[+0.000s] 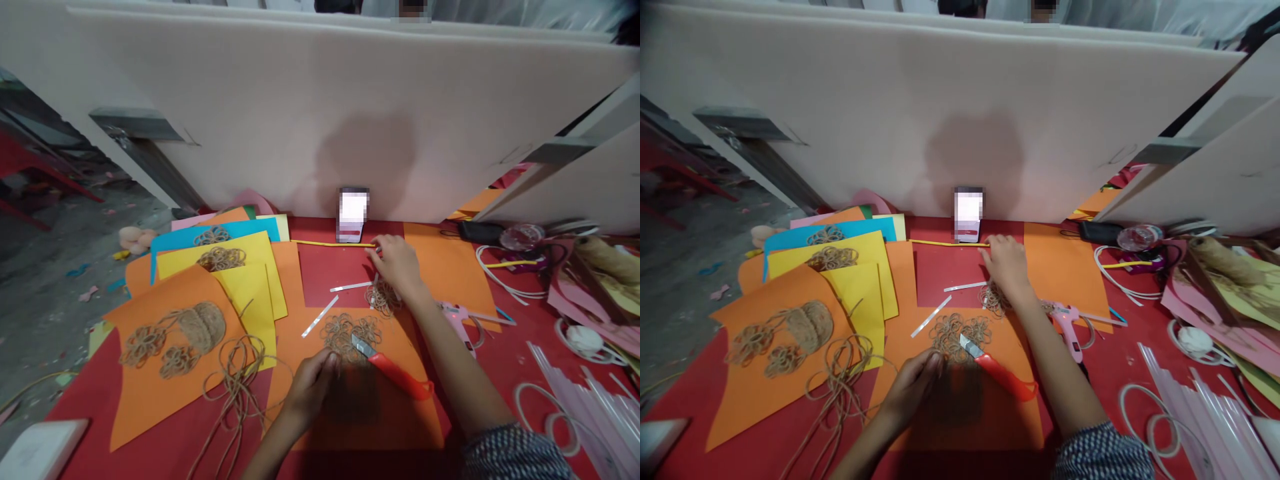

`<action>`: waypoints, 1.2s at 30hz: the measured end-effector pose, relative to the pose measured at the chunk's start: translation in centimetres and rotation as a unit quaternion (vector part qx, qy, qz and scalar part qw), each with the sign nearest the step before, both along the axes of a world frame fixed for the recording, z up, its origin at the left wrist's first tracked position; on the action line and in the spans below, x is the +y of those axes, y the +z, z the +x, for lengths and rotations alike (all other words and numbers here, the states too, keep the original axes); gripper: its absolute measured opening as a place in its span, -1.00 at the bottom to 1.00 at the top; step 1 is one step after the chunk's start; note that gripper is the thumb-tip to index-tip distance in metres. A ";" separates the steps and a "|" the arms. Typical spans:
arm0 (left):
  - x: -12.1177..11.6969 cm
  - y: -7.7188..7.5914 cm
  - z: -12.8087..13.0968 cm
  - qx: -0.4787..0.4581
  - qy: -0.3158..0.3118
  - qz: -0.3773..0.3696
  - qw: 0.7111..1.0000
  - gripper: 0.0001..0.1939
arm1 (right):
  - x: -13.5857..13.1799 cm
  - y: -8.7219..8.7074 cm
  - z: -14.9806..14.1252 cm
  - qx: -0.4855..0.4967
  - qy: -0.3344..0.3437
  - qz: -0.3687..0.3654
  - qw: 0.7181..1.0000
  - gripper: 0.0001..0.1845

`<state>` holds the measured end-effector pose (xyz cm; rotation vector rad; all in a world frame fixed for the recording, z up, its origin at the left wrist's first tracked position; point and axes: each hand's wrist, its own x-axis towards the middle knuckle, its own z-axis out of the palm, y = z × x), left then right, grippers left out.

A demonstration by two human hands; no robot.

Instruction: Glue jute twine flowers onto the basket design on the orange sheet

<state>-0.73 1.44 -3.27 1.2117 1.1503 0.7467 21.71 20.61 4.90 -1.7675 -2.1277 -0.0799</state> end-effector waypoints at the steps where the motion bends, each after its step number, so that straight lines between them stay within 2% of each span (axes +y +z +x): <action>1: 0.0 0.0 0.0 -0.002 0.000 0.001 1.000 -0.52 | -1.7 0.1 -0.5 0.010 0.020 -0.001 1.000 -0.76; 5: -0.1 0.3 0.0 -0.005 0.000 0.007 1.000 -0.54 | -7.9 -0.1 -2.6 0.070 0.112 -0.052 0.990 -0.78; 7: -0.1 0.6 0.0 -0.003 -0.002 0.001 1.000 -0.54 | -9.6 -0.6 -3.1 0.061 0.152 -0.069 0.984 -0.79; 9: -0.1 0.9 0.0 0.004 -0.001 -0.001 1.000 -0.54 | -9.8 -0.9 -3.1 0.037 0.176 -0.071 0.981 -0.78; 12: -0.1 1.1 0.0 0.014 -0.001 0.008 1.000 -0.54 | -8.1 -1.1 -2.4 0.003 0.180 -0.050 0.982 -0.75; 18: 0.3 1.0 0.0 0.038 0.001 0.028 0.999 -0.48 | -2.9 -1.2 -1.2 -0.007 0.150 -0.010 0.989 -0.74; 26: -0.2 0.8 0.4 0.033 0.030 -0.016 0.999 -0.44 | 2.5 -0.1 -0.6 0.006 0.107 0.059 0.993 -0.75; 30: -0.3 0.4 0.3 0.042 0.034 -0.009 0.998 -0.42 | 4.5 0.3 -0.4 0.008 0.097 0.092 0.991 -0.74; 36: -0.3 -0.6 -0.2 0.053 -0.011 -0.001 0.999 -0.40 | 6.0 -0.1 0.1 0.011 0.091 0.093 0.991 -0.73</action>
